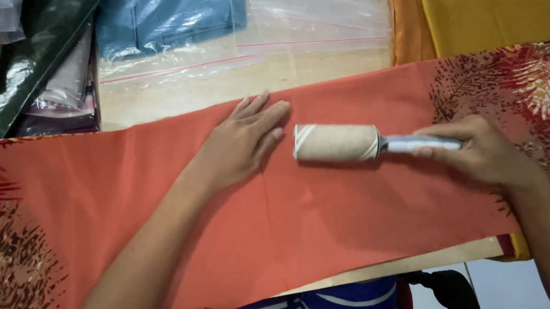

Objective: Using a lint roller to clean a piece of patterned fabric on a table

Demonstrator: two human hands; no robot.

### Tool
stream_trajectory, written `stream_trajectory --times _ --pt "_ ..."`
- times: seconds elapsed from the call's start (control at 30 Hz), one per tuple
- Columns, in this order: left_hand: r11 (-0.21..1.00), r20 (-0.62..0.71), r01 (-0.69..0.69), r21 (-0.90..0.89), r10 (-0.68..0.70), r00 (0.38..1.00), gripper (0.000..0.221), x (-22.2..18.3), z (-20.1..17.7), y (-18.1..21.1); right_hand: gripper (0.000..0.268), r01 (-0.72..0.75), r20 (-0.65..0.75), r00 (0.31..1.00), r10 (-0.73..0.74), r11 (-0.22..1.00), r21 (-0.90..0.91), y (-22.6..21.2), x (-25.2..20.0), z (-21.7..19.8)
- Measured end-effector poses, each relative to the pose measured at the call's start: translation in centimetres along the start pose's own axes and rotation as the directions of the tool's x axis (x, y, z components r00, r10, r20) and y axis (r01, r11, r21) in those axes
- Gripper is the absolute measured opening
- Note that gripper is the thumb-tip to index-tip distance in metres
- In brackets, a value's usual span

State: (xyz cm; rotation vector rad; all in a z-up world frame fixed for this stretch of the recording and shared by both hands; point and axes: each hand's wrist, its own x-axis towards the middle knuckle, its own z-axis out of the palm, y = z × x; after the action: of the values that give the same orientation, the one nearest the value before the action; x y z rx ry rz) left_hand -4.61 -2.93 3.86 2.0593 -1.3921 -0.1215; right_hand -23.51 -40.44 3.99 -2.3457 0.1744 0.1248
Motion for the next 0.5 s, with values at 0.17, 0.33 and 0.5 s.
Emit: stream_trajectory --times 0.17,0.33,0.5 --pt "0.967 -0.018 -0.103 0.232 0.110 0.994 0.039 -0.4 2.3 -2.4 0.032 0.245 0.320 0.904 -0.284 0.957 0.157 -3.6 -0.5 -0.3" --pt "0.964 -0.032 -0.101 0.247 0.112 0.993 0.039 -0.4 2.5 -2.3 0.025 0.359 0.383 0.822 -0.422 0.905 0.228 -0.4 -0.8 -1.3" --pt "0.972 -0.025 -0.097 0.214 0.105 0.994 0.038 -0.3 2.0 -1.8 0.033 -0.098 0.047 0.995 0.093 0.990 0.102 3.4 -1.1 -0.7"
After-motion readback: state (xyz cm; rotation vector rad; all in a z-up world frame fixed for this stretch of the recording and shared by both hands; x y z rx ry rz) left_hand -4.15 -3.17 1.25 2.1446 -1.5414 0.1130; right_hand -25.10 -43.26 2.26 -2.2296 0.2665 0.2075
